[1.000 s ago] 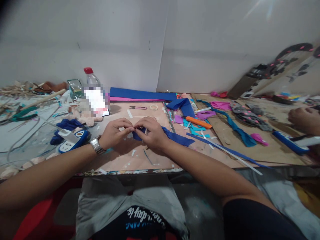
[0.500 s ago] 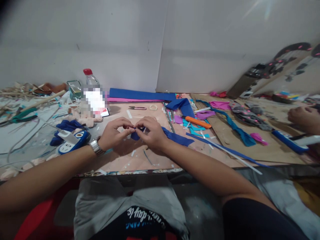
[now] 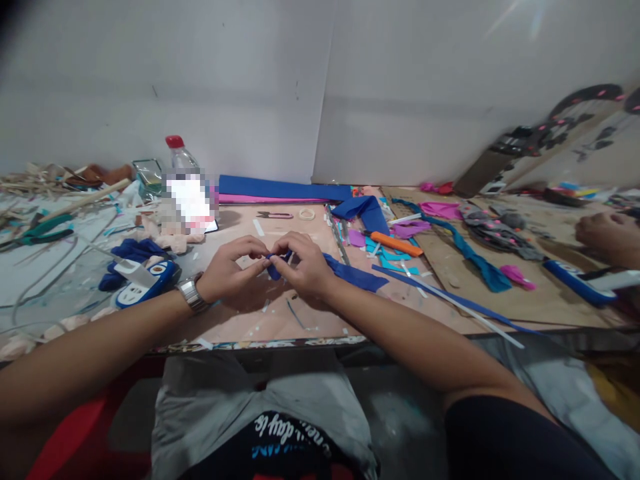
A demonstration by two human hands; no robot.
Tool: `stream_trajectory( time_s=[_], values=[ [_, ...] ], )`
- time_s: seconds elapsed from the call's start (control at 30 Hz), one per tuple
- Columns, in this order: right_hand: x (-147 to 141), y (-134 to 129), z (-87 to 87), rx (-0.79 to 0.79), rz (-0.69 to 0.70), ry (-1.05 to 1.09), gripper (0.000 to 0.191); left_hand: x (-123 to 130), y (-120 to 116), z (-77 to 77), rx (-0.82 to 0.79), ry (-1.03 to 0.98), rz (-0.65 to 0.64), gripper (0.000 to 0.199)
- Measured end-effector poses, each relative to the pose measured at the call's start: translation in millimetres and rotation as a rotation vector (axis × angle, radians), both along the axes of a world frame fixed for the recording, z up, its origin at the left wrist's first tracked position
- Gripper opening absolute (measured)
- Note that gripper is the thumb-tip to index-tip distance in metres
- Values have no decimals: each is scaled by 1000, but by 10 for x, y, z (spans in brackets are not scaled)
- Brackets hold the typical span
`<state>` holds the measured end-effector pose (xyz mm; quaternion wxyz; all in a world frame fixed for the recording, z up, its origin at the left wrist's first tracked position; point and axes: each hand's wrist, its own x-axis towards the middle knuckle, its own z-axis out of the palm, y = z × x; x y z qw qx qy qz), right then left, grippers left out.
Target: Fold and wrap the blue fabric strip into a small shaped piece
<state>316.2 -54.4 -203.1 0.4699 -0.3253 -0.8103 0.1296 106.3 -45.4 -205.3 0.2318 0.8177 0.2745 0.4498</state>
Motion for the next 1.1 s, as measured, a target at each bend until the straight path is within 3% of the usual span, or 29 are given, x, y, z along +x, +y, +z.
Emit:
stream_trajectory(
  time_s=[0.27, 0.4, 0.83, 1.1],
  values=[
    [0, -2, -24, -47, 4, 25, 9, -11, 4, -49, -47, 141, 62, 8],
    [2, 1, -15, -45, 4, 35, 9, -14, 14, -64, -118, 204, 29, 14],
    [23, 3, -13, -22, -11, 42, 13, 0, 10, -76, -267, 158, -37, 7],
    [16, 16, -18, -10, -10, 41, 11, -12, 40, -78, -345, 141, -53, 14]
  ],
)
